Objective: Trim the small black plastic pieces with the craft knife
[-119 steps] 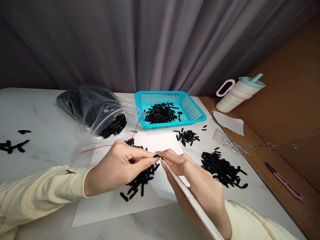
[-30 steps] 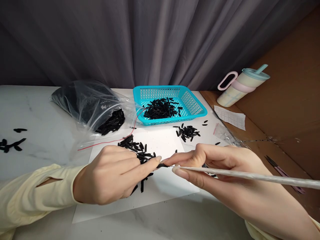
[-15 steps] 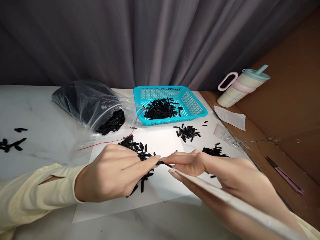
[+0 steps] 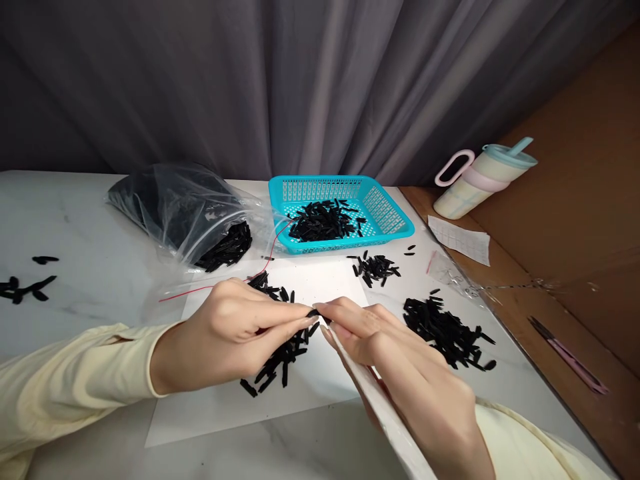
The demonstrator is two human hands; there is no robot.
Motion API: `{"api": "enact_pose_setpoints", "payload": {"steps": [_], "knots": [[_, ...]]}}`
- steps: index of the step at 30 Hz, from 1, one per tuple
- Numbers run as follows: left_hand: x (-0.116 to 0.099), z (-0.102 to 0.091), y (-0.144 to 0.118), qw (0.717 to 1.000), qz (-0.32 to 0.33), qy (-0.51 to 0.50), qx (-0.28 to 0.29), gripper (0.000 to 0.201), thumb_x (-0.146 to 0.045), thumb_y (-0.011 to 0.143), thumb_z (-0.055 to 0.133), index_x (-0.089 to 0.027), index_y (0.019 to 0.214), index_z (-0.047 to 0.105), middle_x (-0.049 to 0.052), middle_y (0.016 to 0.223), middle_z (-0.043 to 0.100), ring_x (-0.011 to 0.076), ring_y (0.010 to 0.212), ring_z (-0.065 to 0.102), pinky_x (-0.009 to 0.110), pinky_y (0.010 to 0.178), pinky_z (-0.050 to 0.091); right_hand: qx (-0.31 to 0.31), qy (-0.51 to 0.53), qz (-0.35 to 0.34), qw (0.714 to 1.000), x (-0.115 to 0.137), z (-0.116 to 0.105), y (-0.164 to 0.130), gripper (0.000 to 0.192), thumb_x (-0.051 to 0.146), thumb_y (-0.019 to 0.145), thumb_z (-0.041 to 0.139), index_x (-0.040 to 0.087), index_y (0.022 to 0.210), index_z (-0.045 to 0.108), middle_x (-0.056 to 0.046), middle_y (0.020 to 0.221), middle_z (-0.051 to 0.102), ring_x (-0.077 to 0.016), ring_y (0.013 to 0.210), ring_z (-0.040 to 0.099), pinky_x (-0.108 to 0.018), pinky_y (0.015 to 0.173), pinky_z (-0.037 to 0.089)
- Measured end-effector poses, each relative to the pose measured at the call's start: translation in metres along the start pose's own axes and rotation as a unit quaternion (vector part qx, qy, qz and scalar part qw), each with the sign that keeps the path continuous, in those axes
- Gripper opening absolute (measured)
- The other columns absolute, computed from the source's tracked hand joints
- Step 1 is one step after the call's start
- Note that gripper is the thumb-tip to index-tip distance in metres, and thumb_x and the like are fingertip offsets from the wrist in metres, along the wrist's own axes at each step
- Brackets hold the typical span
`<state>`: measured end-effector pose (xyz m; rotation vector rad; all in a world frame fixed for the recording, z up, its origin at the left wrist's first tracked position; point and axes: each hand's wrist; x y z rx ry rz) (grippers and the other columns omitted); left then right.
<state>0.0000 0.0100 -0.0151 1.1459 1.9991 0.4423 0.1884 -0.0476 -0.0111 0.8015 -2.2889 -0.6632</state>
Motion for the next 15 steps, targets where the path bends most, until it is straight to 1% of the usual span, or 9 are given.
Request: {"api": "enact_pose_setpoints", "payload": {"steps": [2,5,9,12,15], "knots": [[-0.0005,-0.0012,0.0009,1.000,-0.004,-0.003,-0.003,0.020,-0.018,0.086,0.056,-0.015,0.072,0.070,0.000,0.050,0.063,0.0073,0.039,0.051,0.018,0.041,0.039,-0.005,0.003,-0.009,1.000,0.0002,0.0004,-0.0001,0.020,0.003,0.085,0.042,0.018,0.084,0.055,-0.008,0.097,0.070,-0.0195,0.079,0.065,-0.030,0.065,0.048],[-0.0008,-0.0026,0.0022,1.000,-0.022,-0.006,0.006,0.023,-0.019,0.087,0.055,-0.015,0.070,0.070,-0.002,0.045,0.057,0.0066,0.037,0.045,0.019,0.037,0.033,0.018,0.011,-0.016,1.000,-0.0003,0.0004,0.0000,0.021,0.000,0.084,0.043,0.017,0.091,0.053,-0.011,0.102,0.068,-0.0196,0.080,0.063,-0.031,0.063,0.046],[-0.0009,-0.0039,0.0041,0.996,-0.073,-0.029,0.041,0.025,-0.021,0.087,0.054,-0.014,0.068,0.070,-0.006,0.038,0.043,0.0051,0.033,0.034,0.020,0.032,0.023,0.000,0.021,-0.012,1.000,-0.0030,0.0027,-0.0029,0.023,0.001,0.083,0.044,0.020,0.091,0.052,-0.009,0.105,0.067,-0.0175,0.076,0.062,-0.030,0.061,0.046],[-0.0009,-0.0047,0.0057,0.991,-0.107,-0.059,0.063,0.025,-0.020,0.086,0.055,-0.015,0.068,0.070,-0.007,0.037,0.038,0.0046,0.033,0.030,0.020,0.031,0.020,-0.001,0.029,0.018,0.999,-0.0036,0.0055,-0.0054,0.023,0.002,0.084,0.043,0.023,0.088,0.052,-0.005,0.104,0.068,-0.0165,0.075,0.064,-0.029,0.063,0.049],[-0.0009,-0.0048,0.0069,0.987,-0.125,-0.077,0.072,0.027,-0.021,0.086,0.054,-0.015,0.065,0.070,-0.007,0.038,0.036,0.0041,0.033,0.029,0.019,0.030,0.019,0.013,0.023,0.081,0.996,-0.0007,0.0060,-0.0038,0.020,0.007,0.087,0.044,0.024,0.082,0.052,-0.002,0.100,0.070,-0.0181,0.078,0.068,-0.029,0.064,0.052]]}}
Point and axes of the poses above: each hand's wrist, its own y-axis towards the middle knuckle, its own z-axis out of the palm, x = y × z
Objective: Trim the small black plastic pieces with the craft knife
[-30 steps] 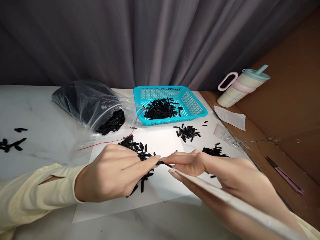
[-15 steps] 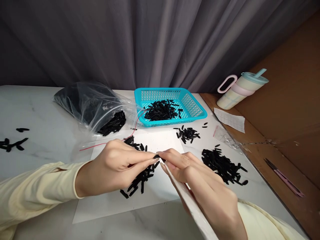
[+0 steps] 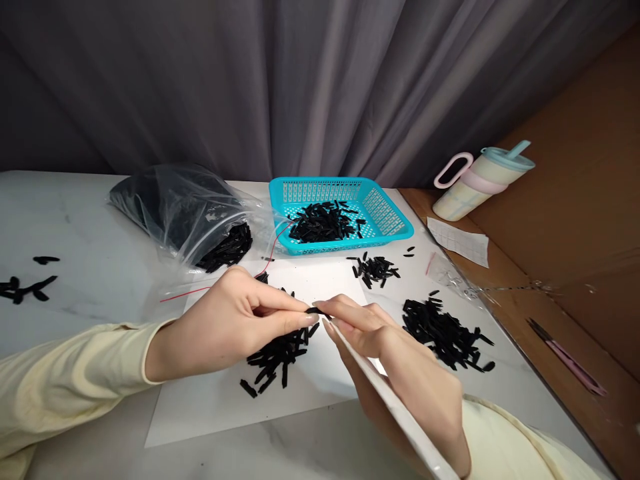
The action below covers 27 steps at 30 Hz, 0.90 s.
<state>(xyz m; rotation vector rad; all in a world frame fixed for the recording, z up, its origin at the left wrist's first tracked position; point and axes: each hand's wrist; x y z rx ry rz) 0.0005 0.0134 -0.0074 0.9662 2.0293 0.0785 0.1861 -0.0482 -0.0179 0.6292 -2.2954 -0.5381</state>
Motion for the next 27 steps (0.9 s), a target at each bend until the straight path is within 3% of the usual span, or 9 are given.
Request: {"api": "enact_pose_setpoints", "payload": {"steps": [4,9,18,22,27], "knots": [[0.000,0.002,0.000,1.000,-0.011,-0.014,0.008,0.026,-0.021,0.086,0.055,-0.014,0.068,0.072,-0.008,0.037,0.035,0.0038,0.033,0.027,0.019,0.031,0.019,0.003,0.003,0.078,0.997,0.007,-0.005,0.006,0.016,0.010,0.087,0.052,0.025,0.079,0.051,0.000,0.095,0.072,-0.0194,0.081,0.070,-0.028,0.070,0.055],[0.000,0.005,-0.003,1.000,-0.005,-0.020,-0.015,0.020,-0.021,0.084,0.058,-0.014,0.073,0.073,-0.008,0.036,0.035,0.0040,0.032,0.026,0.020,0.031,0.018,0.028,0.129,0.142,0.981,0.007,-0.016,0.012,0.022,0.012,0.087,0.054,0.024,0.072,0.044,-0.001,0.101,0.071,-0.0183,0.091,0.068,-0.024,0.072,0.054],[-0.004,0.003,-0.004,0.997,0.067,-0.019,-0.034,0.018,-0.014,0.084,0.059,-0.012,0.072,0.072,-0.003,0.044,0.052,0.0055,0.035,0.037,0.021,0.034,0.026,0.117,0.260,0.251,0.925,0.002,-0.040,0.033,0.022,0.023,0.085,0.062,0.020,0.064,0.056,-0.003,0.090,0.073,-0.0204,0.088,0.069,-0.026,0.071,0.055],[-0.005,0.002,-0.006,0.996,0.078,-0.007,-0.044,0.017,-0.014,0.083,0.060,-0.014,0.071,0.072,-0.002,0.050,0.060,0.0066,0.038,0.045,0.019,0.037,0.032,0.128,0.277,0.278,0.911,0.002,-0.047,0.036,0.022,0.024,0.080,0.068,0.018,0.061,0.058,-0.003,0.092,0.073,-0.0198,0.087,0.069,-0.024,0.072,0.056],[-0.004,0.001,-0.008,0.993,0.109,-0.004,-0.040,0.017,-0.009,0.082,0.060,-0.012,0.094,0.072,-0.002,0.048,0.057,0.0080,0.038,0.044,0.020,0.039,0.035,0.136,0.312,0.275,0.899,0.003,-0.048,0.035,0.019,0.022,0.079,0.069,0.018,0.063,0.060,-0.004,0.097,0.072,-0.0192,0.090,0.068,-0.021,0.071,0.056]]}}
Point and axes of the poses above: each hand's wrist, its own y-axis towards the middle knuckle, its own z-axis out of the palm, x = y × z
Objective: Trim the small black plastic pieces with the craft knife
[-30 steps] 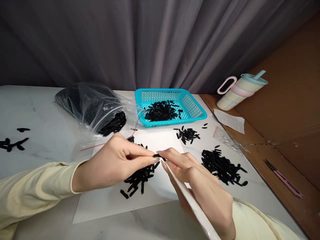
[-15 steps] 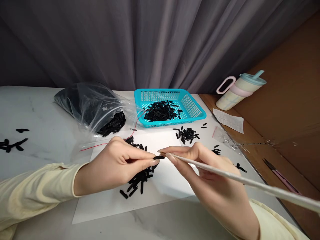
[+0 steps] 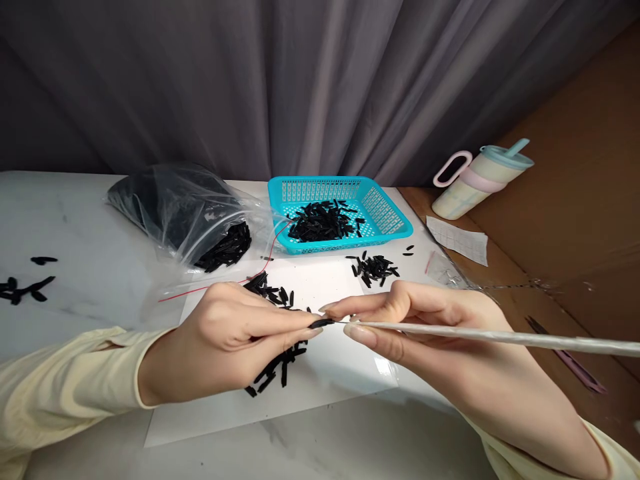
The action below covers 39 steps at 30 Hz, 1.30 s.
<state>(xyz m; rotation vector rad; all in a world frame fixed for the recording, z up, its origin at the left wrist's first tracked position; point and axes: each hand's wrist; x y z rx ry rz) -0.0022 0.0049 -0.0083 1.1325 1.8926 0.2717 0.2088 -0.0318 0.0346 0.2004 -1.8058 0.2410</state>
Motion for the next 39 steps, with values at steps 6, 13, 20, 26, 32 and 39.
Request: {"api": "enact_pose_setpoints", "payload": {"steps": [6,13,20,26,32,39], "knots": [[-0.0001,-0.0009,-0.0011,1.000,0.026,0.003,0.005,0.024,-0.008,0.083,0.058,-0.014,0.103,0.069,-0.002,0.050,0.057,0.0084,0.039,0.044,0.019,0.040,0.038,-0.006,-0.017,-0.017,1.000,-0.0006,0.0017,0.0006,0.021,0.021,0.079,0.069,0.018,0.060,0.059,-0.004,0.096,0.073,-0.0208,0.087,0.069,-0.025,0.072,0.056],[-0.0011,-0.0010,0.0005,0.999,0.034,-0.002,0.001,0.025,-0.006,0.082,0.058,-0.015,0.104,0.068,-0.002,0.054,0.061,0.0080,0.040,0.046,0.019,0.041,0.039,-0.005,-0.032,-0.023,0.999,-0.0002,0.0014,-0.0008,0.019,0.020,0.079,0.068,0.018,0.062,0.061,-0.004,0.095,0.073,-0.0185,0.083,0.070,-0.020,0.066,0.055],[-0.0013,-0.0005,0.0006,0.999,0.035,0.004,-0.004,0.024,-0.007,0.083,0.058,-0.015,0.103,0.068,-0.002,0.053,0.061,0.0081,0.039,0.047,0.020,0.041,0.039,-0.002,-0.032,-0.014,0.999,0.0005,0.0017,-0.0017,0.022,0.022,0.079,0.068,0.020,0.059,0.059,-0.002,0.093,0.073,-0.0175,0.080,0.070,-0.020,0.062,0.055],[-0.0007,-0.0007,-0.0004,0.999,0.038,0.007,0.000,0.023,-0.006,0.083,0.057,-0.014,0.101,0.068,-0.001,0.055,0.063,0.0084,0.041,0.049,0.020,0.042,0.038,0.001,-0.032,-0.013,0.999,0.0011,0.0002,-0.0009,0.023,0.023,0.079,0.068,0.020,0.058,0.059,-0.004,0.094,0.073,-0.0202,0.081,0.070,-0.024,0.065,0.056],[-0.0005,-0.0008,-0.0009,0.999,0.037,0.015,0.005,0.017,-0.007,0.084,0.057,-0.011,0.094,0.069,0.000,0.053,0.064,0.0084,0.041,0.050,0.020,0.042,0.038,0.012,-0.020,0.011,1.000,0.0013,-0.0005,-0.0006,0.019,0.026,0.078,0.069,0.020,0.062,0.062,-0.004,0.097,0.073,-0.0213,0.086,0.069,-0.025,0.069,0.057],[-0.0003,-0.0005,-0.0012,0.999,0.037,0.020,0.003,0.019,-0.007,0.084,0.057,-0.013,0.098,0.068,-0.002,0.052,0.061,0.0081,0.040,0.048,0.020,0.043,0.038,0.004,-0.018,0.026,0.999,0.0027,-0.0004,0.0011,0.022,0.029,0.078,0.070,0.019,0.060,0.061,-0.003,0.095,0.073,-0.0211,0.088,0.069,-0.024,0.071,0.057]]}}
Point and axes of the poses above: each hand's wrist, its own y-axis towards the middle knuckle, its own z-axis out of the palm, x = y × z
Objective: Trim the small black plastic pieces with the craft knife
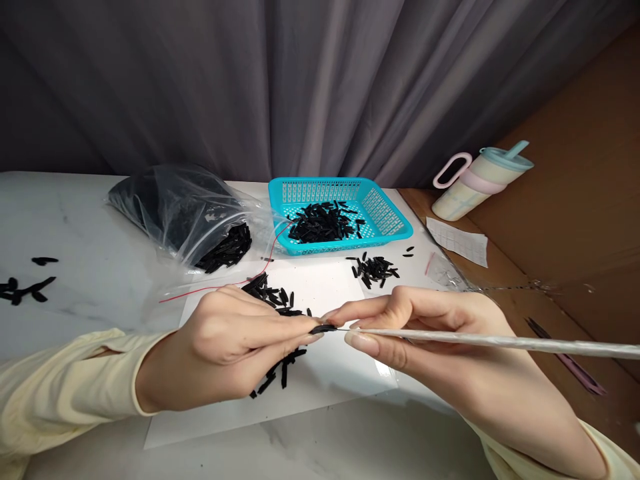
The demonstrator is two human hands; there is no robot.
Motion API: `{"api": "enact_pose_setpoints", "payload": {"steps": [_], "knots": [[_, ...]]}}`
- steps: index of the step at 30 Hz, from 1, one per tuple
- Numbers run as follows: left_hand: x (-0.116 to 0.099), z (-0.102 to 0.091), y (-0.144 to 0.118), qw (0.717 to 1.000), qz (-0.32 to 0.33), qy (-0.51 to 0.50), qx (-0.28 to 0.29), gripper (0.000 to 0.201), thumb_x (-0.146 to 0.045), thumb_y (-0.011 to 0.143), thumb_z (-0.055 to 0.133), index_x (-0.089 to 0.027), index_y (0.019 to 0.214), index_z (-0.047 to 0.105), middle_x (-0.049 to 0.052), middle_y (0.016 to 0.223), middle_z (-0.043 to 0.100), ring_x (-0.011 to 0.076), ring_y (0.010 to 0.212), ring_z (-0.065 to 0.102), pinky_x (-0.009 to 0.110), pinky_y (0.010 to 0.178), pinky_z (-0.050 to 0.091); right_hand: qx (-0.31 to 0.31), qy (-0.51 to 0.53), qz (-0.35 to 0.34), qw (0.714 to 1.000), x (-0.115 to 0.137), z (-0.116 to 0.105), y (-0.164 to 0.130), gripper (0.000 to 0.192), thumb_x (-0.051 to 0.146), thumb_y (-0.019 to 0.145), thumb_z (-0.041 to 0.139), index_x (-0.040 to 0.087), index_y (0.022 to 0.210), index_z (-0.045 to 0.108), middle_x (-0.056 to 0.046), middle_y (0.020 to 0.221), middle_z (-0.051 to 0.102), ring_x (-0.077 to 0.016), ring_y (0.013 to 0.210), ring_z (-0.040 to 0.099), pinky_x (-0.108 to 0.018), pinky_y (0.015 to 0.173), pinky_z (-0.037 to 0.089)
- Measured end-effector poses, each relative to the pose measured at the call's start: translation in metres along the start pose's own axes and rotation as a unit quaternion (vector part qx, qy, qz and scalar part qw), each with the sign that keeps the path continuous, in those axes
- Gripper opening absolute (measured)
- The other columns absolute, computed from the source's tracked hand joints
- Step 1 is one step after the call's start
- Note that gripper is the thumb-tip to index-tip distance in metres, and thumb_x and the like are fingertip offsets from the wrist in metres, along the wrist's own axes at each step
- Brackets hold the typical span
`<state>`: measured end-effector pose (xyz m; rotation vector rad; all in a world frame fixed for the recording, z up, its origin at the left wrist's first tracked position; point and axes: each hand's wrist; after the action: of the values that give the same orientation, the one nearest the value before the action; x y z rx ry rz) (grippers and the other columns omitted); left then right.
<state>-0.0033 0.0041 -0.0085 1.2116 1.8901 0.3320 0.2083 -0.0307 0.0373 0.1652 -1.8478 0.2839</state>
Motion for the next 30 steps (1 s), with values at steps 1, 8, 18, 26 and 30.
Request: {"api": "enact_pose_setpoints", "payload": {"steps": [1,8,18,26,30], "knots": [[0.000,0.000,0.000,1.000,0.000,0.000,0.001,0.020,-0.007,0.084,0.057,-0.014,0.100,0.068,-0.002,0.051,0.060,0.0079,0.040,0.047,0.020,0.042,0.037,0.000,-0.001,0.000,1.000,0.000,0.000,0.000,0.022,0.029,0.078,0.070,0.019,0.060,0.061,-0.003,0.095,0.073,-0.0212,0.088,0.069,-0.024,0.071,0.057],[-0.001,-0.001,0.000,1.000,-0.002,-0.003,0.010,0.029,-0.006,0.084,0.055,-0.018,0.108,0.065,-0.004,0.050,0.058,0.0080,0.039,0.045,0.021,0.042,0.034,-0.003,-0.009,-0.029,1.000,-0.002,0.002,-0.001,0.022,0.027,0.080,0.068,0.019,0.061,0.060,-0.005,0.095,0.073,-0.0213,0.086,0.069,-0.026,0.068,0.058],[0.001,0.001,-0.001,1.000,0.000,-0.001,0.000,0.028,-0.006,0.084,0.055,-0.018,0.106,0.066,-0.004,0.051,0.059,0.0079,0.040,0.047,0.020,0.042,0.036,-0.019,-0.064,-0.061,0.996,-0.002,0.003,-0.004,0.028,0.024,0.081,0.065,0.020,0.057,0.052,-0.003,0.092,0.073,-0.0210,0.082,0.070,-0.025,0.066,0.057],[0.004,0.004,-0.003,1.000,0.006,0.028,0.001,0.016,-0.009,0.085,0.055,-0.016,0.087,0.070,-0.002,0.050,0.060,0.0083,0.041,0.051,0.019,0.043,0.040,-0.053,-0.291,-0.222,0.929,-0.016,0.021,-0.016,0.019,0.009,0.087,0.047,0.021,0.080,0.059,0.000,0.093,0.072,-0.0167,0.078,0.068,-0.025,0.072,0.054],[0.006,0.006,-0.003,0.999,-0.018,0.031,-0.021,0.018,-0.015,0.086,0.055,-0.017,0.078,0.070,0.000,0.053,0.065,0.0088,0.043,0.055,0.018,0.043,0.042,-0.120,-0.348,-0.341,0.865,-0.030,0.035,-0.015,0.031,0.007,0.092,0.030,0.017,0.091,0.059,-0.008,0.104,0.069,-0.0223,0.095,0.065,-0.032,0.080,0.050]]}}
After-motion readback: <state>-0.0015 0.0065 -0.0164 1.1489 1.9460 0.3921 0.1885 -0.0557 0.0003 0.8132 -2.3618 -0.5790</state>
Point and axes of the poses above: each hand's wrist, its own y-axis towards the middle knuckle, its own z-axis out of the palm, x = y × z
